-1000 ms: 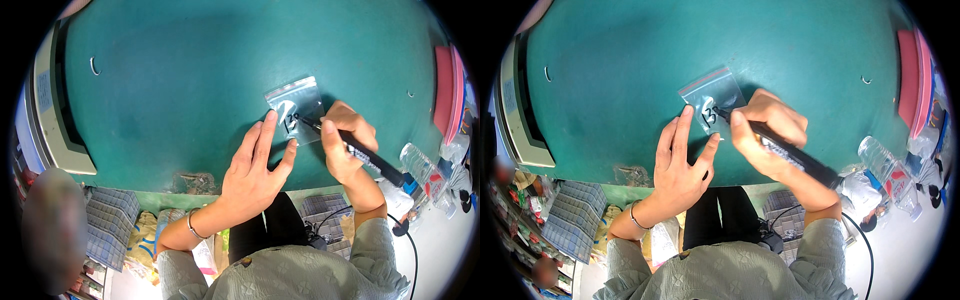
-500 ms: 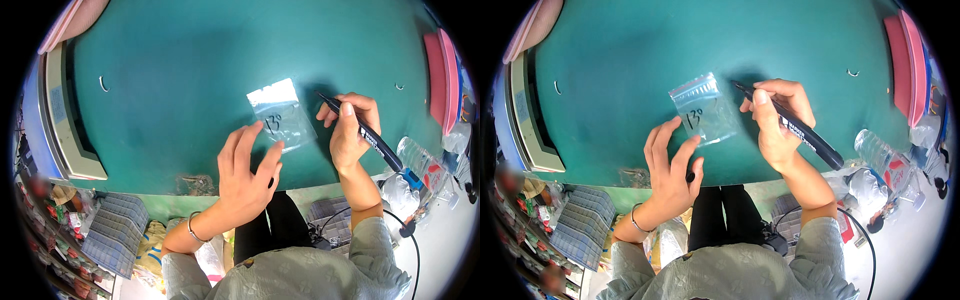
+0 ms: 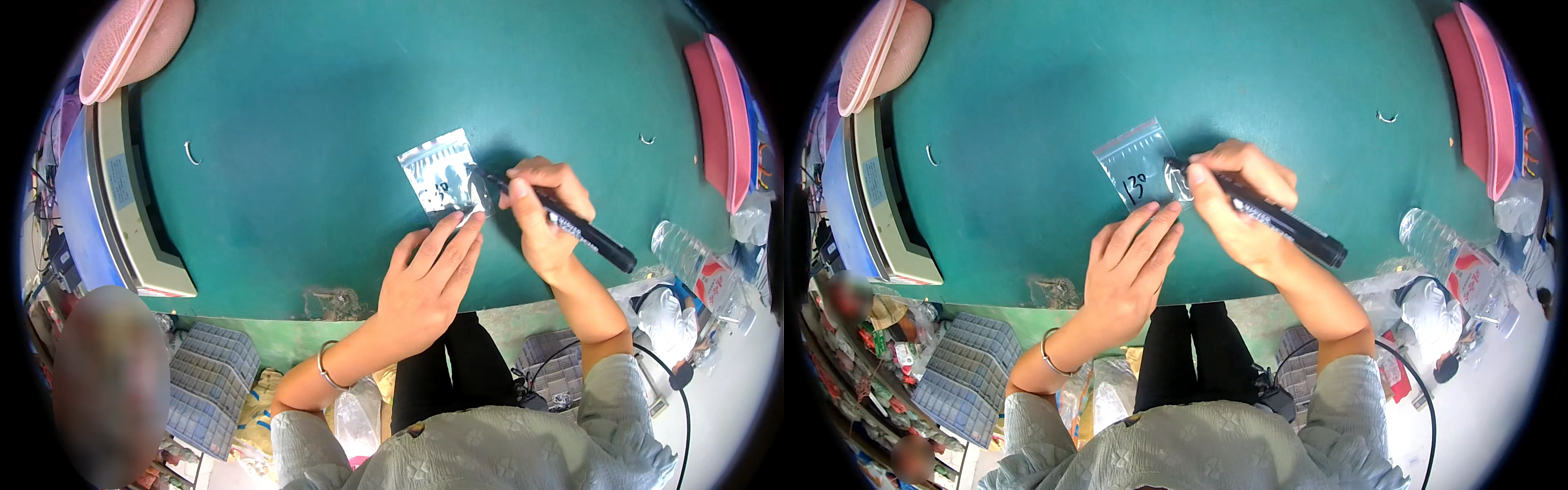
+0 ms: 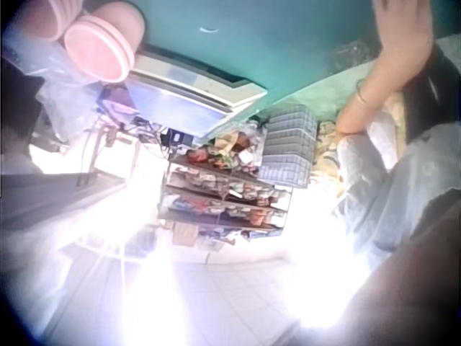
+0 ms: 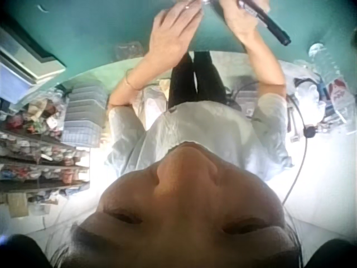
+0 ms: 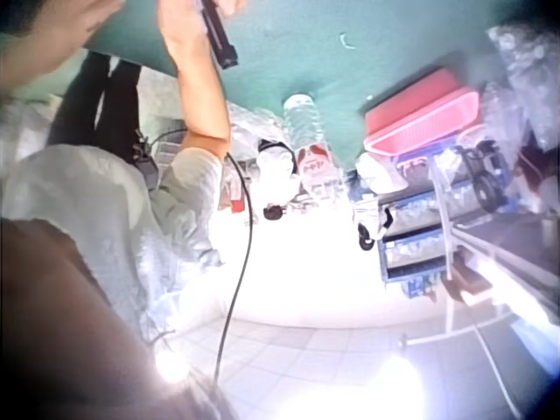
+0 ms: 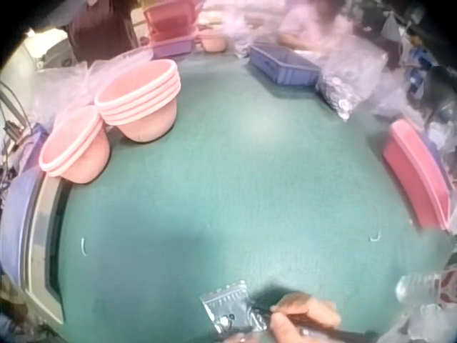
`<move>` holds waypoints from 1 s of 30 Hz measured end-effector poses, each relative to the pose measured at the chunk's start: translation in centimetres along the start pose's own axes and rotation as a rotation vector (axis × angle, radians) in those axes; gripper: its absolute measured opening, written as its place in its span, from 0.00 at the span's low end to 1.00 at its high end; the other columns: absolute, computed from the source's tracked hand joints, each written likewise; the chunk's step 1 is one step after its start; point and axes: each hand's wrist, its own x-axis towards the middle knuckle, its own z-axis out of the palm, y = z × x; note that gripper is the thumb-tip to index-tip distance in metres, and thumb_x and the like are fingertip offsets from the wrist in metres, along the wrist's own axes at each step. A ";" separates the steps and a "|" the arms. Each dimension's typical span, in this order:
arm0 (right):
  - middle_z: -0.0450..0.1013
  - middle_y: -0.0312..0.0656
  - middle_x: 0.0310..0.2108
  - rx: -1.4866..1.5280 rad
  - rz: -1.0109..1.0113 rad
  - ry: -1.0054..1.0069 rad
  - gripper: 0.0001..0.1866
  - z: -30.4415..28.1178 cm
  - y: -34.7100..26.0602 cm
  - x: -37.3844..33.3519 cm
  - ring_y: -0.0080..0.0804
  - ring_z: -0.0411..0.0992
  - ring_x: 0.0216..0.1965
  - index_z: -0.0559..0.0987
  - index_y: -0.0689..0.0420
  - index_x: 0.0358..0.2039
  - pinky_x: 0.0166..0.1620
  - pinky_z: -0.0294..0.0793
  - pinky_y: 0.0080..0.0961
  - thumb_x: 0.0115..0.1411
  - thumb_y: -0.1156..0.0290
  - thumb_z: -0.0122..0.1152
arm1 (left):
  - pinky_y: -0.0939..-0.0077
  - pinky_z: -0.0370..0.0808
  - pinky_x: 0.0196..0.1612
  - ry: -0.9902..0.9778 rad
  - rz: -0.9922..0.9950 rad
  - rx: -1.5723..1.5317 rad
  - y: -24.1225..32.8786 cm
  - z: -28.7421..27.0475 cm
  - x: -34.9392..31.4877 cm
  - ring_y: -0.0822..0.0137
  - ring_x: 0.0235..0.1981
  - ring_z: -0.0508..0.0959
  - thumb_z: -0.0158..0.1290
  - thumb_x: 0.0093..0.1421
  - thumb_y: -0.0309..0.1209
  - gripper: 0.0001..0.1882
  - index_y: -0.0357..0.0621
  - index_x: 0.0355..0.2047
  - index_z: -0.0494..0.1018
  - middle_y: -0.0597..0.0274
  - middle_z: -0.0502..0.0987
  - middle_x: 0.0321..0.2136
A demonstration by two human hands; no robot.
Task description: The person writes on a small plastic bag with a black marker, then walks to a shelf to retrieve a bag of metal rings. They pour the rings onto a green table and begin sorting them by hand, placing some into a pink plastic bin. Another person is visible in the background working at a separate table.
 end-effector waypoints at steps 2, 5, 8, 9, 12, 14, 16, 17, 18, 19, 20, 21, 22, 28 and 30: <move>0.74 0.44 0.23 -0.053 -0.085 -0.054 0.05 0.6 -0.1 0.4 0.26 0.71 0.22 0.73 0.65 0.25 0.25 0.69 0.20 0.48 0.83 0.61 | 0.66 0.66 0.45 0.012 0.018 0.039 -0.4 0.7 -0.4 0.59 0.51 0.68 0.49 0.47 0.24 0.18 0.31 0.41 0.72 0.53 0.68 0.51; 0.72 0.44 0.20 -0.146 -0.110 -0.068 0.05 1.1 -0.3 0.5 0.28 0.70 0.19 0.73 0.65 0.22 0.22 0.67 0.20 0.46 0.83 0.62 | 0.68 0.65 0.45 -0.005 0.024 0.046 -0.7 0.9 -0.6 0.60 0.52 0.67 0.46 0.48 0.25 0.20 0.29 0.42 0.70 0.51 0.67 0.52; 0.72 0.44 0.19 -0.160 -0.099 -0.083 0.05 1.2 -0.2 0.5 0.28 0.70 0.18 0.73 0.65 0.21 0.21 0.66 0.20 0.46 0.83 0.61 | 0.70 0.64 0.46 -0.009 0.016 0.040 -0.8 1.1 -0.9 0.61 0.52 0.67 0.46 0.49 0.25 0.20 0.30 0.43 0.70 0.52 0.66 0.52; 0.71 0.44 0.19 -0.167 -0.110 -0.096 0.05 1.2 -0.2 0.6 0.28 0.69 0.18 0.73 0.65 0.21 0.20 0.66 0.19 0.46 0.83 0.61 | 0.71 0.63 0.46 -0.006 0.013 0.040 -0.9 1.2 -1.0 0.61 0.52 0.67 0.46 0.49 0.25 0.20 0.30 0.44 0.70 0.52 0.66 0.52; 0.71 0.44 0.18 -0.177 -0.116 -0.108 0.05 1.3 -0.2 0.6 0.28 0.69 0.17 0.73 0.65 0.21 0.20 0.66 0.20 0.46 0.83 0.61 | 0.72 0.63 0.45 0.009 -0.010 0.027 -1.0 1.3 -1.1 0.62 0.53 0.66 0.46 0.49 0.25 0.20 0.31 0.44 0.70 0.52 0.66 0.53; 0.71 0.44 0.18 -0.182 -0.116 -0.116 0.05 1.4 -0.3 0.7 0.28 0.69 0.17 0.73 0.65 0.21 0.20 0.66 0.20 0.46 0.83 0.61 | 0.73 0.63 0.45 0.026 0.001 0.045 -1.0 1.6 -1.2 0.62 0.53 0.66 0.46 0.48 0.25 0.21 0.32 0.44 0.70 0.52 0.65 0.54; 0.71 0.44 0.18 -0.189 -0.119 -0.132 0.05 1.5 -0.5 0.7 0.28 0.69 0.17 0.73 0.64 0.20 0.20 0.66 0.20 0.46 0.83 0.61 | 0.73 0.63 0.44 0.036 0.007 0.057 -1.1 1.7 -1.2 0.63 0.53 0.66 0.46 0.48 0.25 0.21 0.33 0.44 0.70 0.53 0.65 0.54; 0.71 0.44 0.18 -0.191 -0.120 -0.133 0.05 1.5 -0.4 0.7 0.28 0.69 0.17 0.73 0.64 0.20 0.20 0.66 0.20 0.46 0.83 0.61 | 0.74 0.63 0.44 0.037 0.008 0.059 -1.1 1.7 -1.2 0.63 0.53 0.66 0.46 0.48 0.25 0.21 0.33 0.44 0.70 0.53 0.65 0.54; 0.71 0.44 0.18 -0.192 -0.121 -0.133 0.05 1.5 -0.4 0.7 0.28 0.69 0.17 0.73 0.64 0.20 0.19 0.66 0.20 0.46 0.83 0.61 | 0.74 0.63 0.44 0.039 0.008 0.061 -1.1 1.7 -1.2 0.63 0.53 0.66 0.46 0.48 0.25 0.21 0.34 0.44 0.70 0.53 0.65 0.54; 0.71 0.44 0.18 -0.194 -0.121 -0.134 0.05 1.5 -0.4 0.7 0.28 0.69 0.17 0.73 0.65 0.20 0.19 0.66 0.20 0.46 0.83 0.61 | 0.74 0.63 0.44 0.034 0.004 0.054 -1.1 1.6 -1.2 0.63 0.53 0.66 0.46 0.48 0.25 0.21 0.34 0.44 0.70 0.53 0.65 0.54; 0.71 0.44 0.18 -0.194 -0.123 -0.131 0.05 1.5 -0.3 0.7 0.28 0.69 0.17 0.73 0.65 0.20 0.19 0.66 0.20 0.46 0.83 0.61 | 0.74 0.63 0.44 0.029 -0.001 0.047 -1.1 1.5 -1.2 0.63 0.53 0.66 0.46 0.48 0.25 0.21 0.34 0.44 0.70 0.53 0.65 0.54; 0.71 0.44 0.18 -0.193 -0.125 -0.129 0.05 1.6 -0.3 0.7 0.28 0.69 0.17 0.73 0.65 0.20 0.19 0.66 0.20 0.45 0.83 0.61 | 0.74 0.63 0.44 0.024 -0.005 0.041 -1.0 1.5 -1.1 0.63 0.53 0.66 0.46 0.48 0.25 0.21 0.34 0.44 0.70 0.53 0.65 0.54; 0.71 0.44 0.18 -0.193 -0.127 -0.126 0.05 1.6 -0.2 0.7 0.28 0.69 0.17 0.73 0.65 0.20 0.19 0.66 0.20 0.45 0.83 0.61 | 0.74 0.63 0.44 0.024 -0.007 0.047 -1.0 1.5 -1.2 0.63 0.53 0.66 0.46 0.48 0.25 0.21 0.34 0.44 0.70 0.53 0.65 0.54; 0.71 0.45 0.18 -0.206 -0.127 -0.152 0.05 1.7 -0.3 0.7 0.28 0.69 0.17 0.73 0.65 0.21 0.19 0.66 0.20 0.45 0.83 0.62 | 0.74 0.63 0.44 0.026 -0.005 0.054 -1.1 1.5 -1.2 0.62 0.55 0.65 0.46 0.49 0.24 0.20 0.34 0.44 0.71 0.53 0.65 0.54; 0.71 0.45 0.18 -0.203 -0.126 -0.145 0.05 1.7 -0.3 0.7 0.28 0.69 0.17 0.73 0.65 0.21 0.19 0.66 0.20 0.45 0.83 0.62 | 0.74 0.63 0.44 0.038 0.005 0.065 -1.1 1.6 -1.2 0.62 0.55 0.64 0.46 0.49 0.24 0.20 0.34 0.44 0.71 0.52 0.65 0.54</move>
